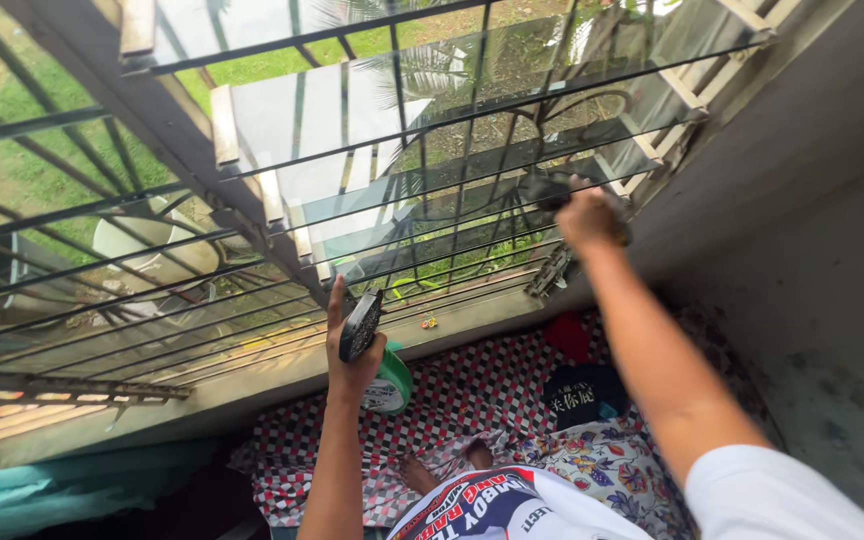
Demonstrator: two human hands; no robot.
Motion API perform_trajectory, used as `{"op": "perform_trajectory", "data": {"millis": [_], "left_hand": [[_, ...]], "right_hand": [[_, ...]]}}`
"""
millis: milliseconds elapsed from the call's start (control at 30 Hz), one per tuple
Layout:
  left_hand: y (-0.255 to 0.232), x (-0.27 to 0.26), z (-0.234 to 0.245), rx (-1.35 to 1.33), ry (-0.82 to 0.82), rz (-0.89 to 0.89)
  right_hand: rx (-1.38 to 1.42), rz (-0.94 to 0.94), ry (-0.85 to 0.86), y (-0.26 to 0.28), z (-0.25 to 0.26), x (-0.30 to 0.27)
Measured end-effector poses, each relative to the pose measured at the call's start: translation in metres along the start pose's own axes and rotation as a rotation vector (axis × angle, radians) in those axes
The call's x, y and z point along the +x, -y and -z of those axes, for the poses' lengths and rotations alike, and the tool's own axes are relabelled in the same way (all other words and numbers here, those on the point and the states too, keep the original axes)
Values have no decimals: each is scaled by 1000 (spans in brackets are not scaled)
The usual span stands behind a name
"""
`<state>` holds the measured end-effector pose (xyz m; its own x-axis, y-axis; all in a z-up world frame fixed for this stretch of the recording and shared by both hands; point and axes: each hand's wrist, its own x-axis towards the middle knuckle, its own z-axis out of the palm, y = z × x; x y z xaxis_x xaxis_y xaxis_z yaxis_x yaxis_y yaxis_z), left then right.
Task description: The person cleans a window with a metal security grille. They spray a cleaning solution from a bottle onto the glass and wipe it with a cloth, moving systematically across the surface.
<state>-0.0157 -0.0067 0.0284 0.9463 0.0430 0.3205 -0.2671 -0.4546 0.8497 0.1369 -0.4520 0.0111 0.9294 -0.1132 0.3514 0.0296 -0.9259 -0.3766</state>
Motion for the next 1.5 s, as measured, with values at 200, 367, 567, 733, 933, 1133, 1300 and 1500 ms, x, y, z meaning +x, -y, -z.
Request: {"op": "perform_trajectory", "data": {"millis": [200, 367, 567, 733, 933, 1133, 1300, 1500], "left_hand": [[-8, 10, -23, 40, -4, -194], [-19, 22, -45, -2, 68, -217], [-29, 34, -65, -95, 186, -36], [-27, 34, -75, -106, 200, -137], [-17, 30, -94, -122, 220, -191], [-19, 39, -104, -208, 263, -140], [-21, 39, -95, -199, 268, -96], [-20, 35, -80, -164, 250, 0]], "right_hand": [[159, 432, -157, 181, -81, -38], [362, 446, 61, 187, -57, -47], [1, 131, 75, 14, 1, -6], [-181, -96, 68, -25, -21, 27], [-50, 70, 231, 118, -96, 3], [109, 229, 214, 94, -43, -18], [4, -110, 262, 3, -12, 30], [-177, -162, 67, 23, -80, 50]]}}
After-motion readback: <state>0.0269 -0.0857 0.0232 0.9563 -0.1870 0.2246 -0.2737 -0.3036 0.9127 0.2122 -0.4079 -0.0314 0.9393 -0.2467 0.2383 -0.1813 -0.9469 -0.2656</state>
